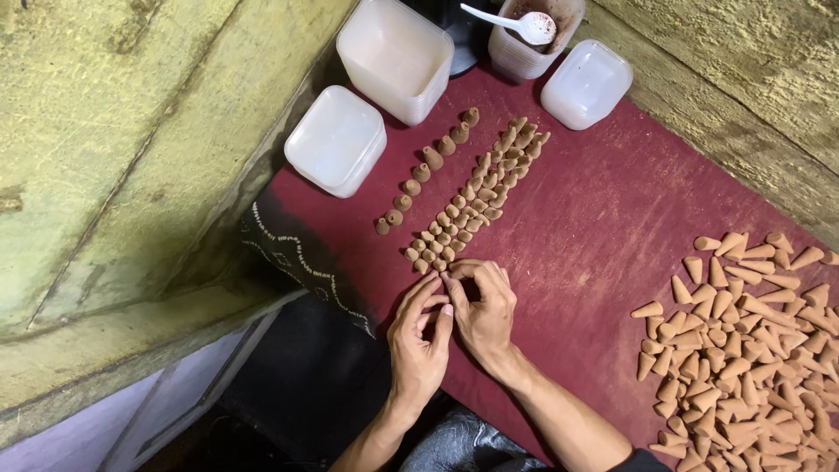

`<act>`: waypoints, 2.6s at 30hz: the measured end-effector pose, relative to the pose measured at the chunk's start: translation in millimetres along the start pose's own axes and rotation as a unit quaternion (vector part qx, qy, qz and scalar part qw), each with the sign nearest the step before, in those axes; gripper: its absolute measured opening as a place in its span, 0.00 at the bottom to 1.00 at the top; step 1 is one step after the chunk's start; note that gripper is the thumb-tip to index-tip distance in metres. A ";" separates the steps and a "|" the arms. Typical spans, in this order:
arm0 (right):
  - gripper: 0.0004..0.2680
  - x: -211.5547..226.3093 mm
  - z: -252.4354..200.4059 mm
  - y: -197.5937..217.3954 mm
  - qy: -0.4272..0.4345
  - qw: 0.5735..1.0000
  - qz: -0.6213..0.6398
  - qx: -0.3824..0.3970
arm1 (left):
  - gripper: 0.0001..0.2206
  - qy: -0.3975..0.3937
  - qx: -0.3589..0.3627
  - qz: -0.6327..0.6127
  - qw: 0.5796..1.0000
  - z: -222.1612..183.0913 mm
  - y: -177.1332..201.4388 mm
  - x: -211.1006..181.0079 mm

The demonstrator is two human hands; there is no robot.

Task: Arranging incense cones into organized rows on a work surface

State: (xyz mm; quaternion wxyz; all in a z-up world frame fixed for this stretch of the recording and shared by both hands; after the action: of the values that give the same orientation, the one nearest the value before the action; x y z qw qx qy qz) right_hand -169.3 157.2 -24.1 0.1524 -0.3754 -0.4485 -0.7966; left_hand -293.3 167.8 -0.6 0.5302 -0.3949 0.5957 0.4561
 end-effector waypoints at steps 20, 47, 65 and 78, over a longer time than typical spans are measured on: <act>0.04 -7.5 -39.7 151.5 -0.155 0.984 0.035 -0.079 | 0.05 -0.113 0.164 0.023 0.980 7.6 -89.0 -68.4; 0.04 -218.0 -175.5 382.5 -0.200 0.921 -0.274 -0.193 | 0.11 -0.382 0.545 0.139 0.733 -91.7 -421.3 -64.5; 0.08 -257.2 -177.0 383.4 -0.178 0.897 -0.402 -0.035 | 0.09 -0.367 0.595 0.158 0.697 -62.5 -420.4 -40.9; 0.09 -263.0 -163.6 378.5 -0.204 0.926 -0.314 -0.045 | 0.10 -0.344 0.543 0.062 0.764 -60.7 -420.0 -30.2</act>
State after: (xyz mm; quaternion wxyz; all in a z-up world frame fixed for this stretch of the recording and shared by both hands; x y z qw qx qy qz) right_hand 151.2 -211.8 -41.9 -0.2175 -0.3758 -0.5286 -0.7294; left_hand 94.9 -5.2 -21.7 0.7962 0.1800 0.5443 0.1935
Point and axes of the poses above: each hand's wrist, its own z-axis towards the middle knuckle, its own y-axis out of the back of the hand, x = y × z, the point moved 2 cm from there along z, towards the middle knuckle, and after that the axes turned 5 degrees about -z, right-handed, at the moved point
